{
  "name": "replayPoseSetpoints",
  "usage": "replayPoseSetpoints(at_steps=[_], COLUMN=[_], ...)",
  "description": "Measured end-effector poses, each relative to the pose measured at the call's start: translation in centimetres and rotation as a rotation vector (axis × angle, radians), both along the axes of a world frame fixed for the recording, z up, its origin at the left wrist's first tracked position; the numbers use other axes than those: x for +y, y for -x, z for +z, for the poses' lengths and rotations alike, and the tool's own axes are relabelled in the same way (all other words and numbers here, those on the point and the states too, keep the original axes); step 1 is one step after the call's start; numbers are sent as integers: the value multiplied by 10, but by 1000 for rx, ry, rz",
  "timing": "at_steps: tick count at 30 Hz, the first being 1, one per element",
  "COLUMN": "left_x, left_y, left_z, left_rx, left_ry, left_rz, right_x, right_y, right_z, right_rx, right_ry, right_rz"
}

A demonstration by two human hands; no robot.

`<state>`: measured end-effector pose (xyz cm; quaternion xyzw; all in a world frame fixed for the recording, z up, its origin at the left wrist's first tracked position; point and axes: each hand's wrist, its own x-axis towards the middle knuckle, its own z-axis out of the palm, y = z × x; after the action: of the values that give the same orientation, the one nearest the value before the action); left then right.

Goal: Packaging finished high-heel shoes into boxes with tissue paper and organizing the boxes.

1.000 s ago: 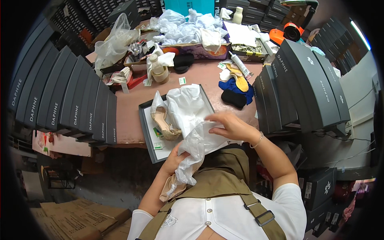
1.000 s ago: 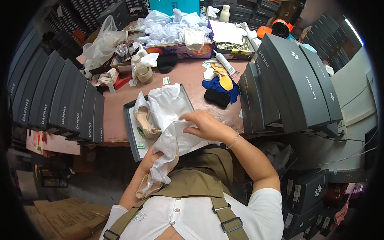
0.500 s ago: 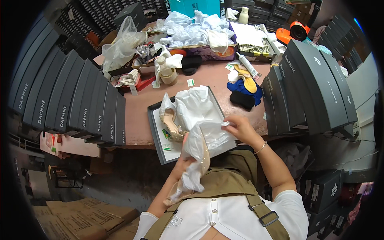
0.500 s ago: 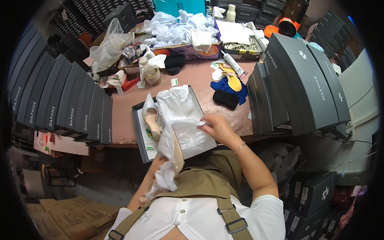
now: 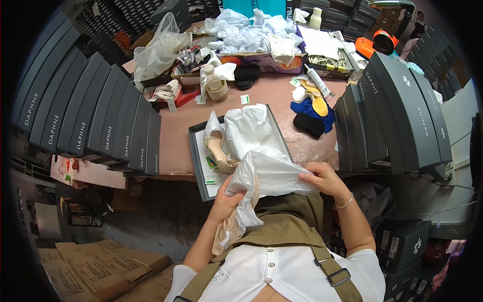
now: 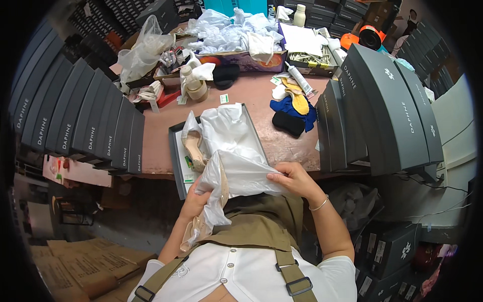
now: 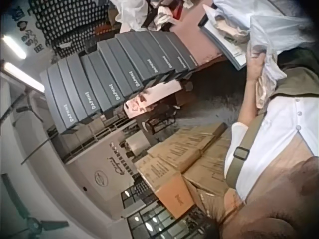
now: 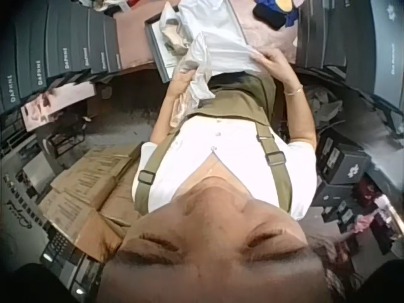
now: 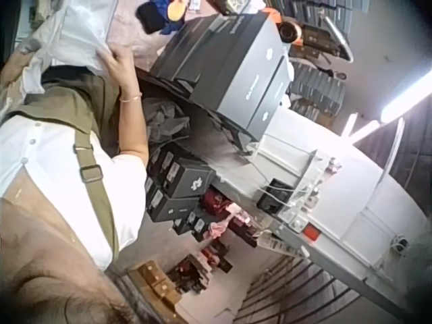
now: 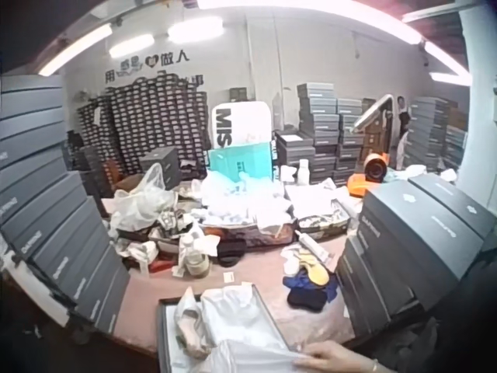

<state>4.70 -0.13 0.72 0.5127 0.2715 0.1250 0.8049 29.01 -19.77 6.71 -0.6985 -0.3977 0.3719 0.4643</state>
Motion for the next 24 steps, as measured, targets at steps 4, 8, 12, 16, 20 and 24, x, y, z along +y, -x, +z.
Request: replayPoseSetpoints(at_steps=[4, 8, 12, 16, 20, 24], left_x=[6, 6, -9, -38, -40, -27], left_y=[-15, -32, -51, -60, -49, -46], left_z=[6, -2, -9, -9, -23, -16], left_rx=[33, 8, -66, -127, -208, -251], left_ry=[46, 24, -94, -47, 94, 180], left_rz=[94, 231, 370, 420, 273, 272], right_x=[22, 56, 83, 91, 77, 54], right_y=[23, 44, 65, 85, 87, 64], right_z=[7, 2, 17, -8, -8, 23], right_rx=[135, 121, -602, -856, -911, -807], right_ry=[-149, -246, -373, -317, -160, -145], right_rz=[-139, -162, -149, 51, 204, 223])
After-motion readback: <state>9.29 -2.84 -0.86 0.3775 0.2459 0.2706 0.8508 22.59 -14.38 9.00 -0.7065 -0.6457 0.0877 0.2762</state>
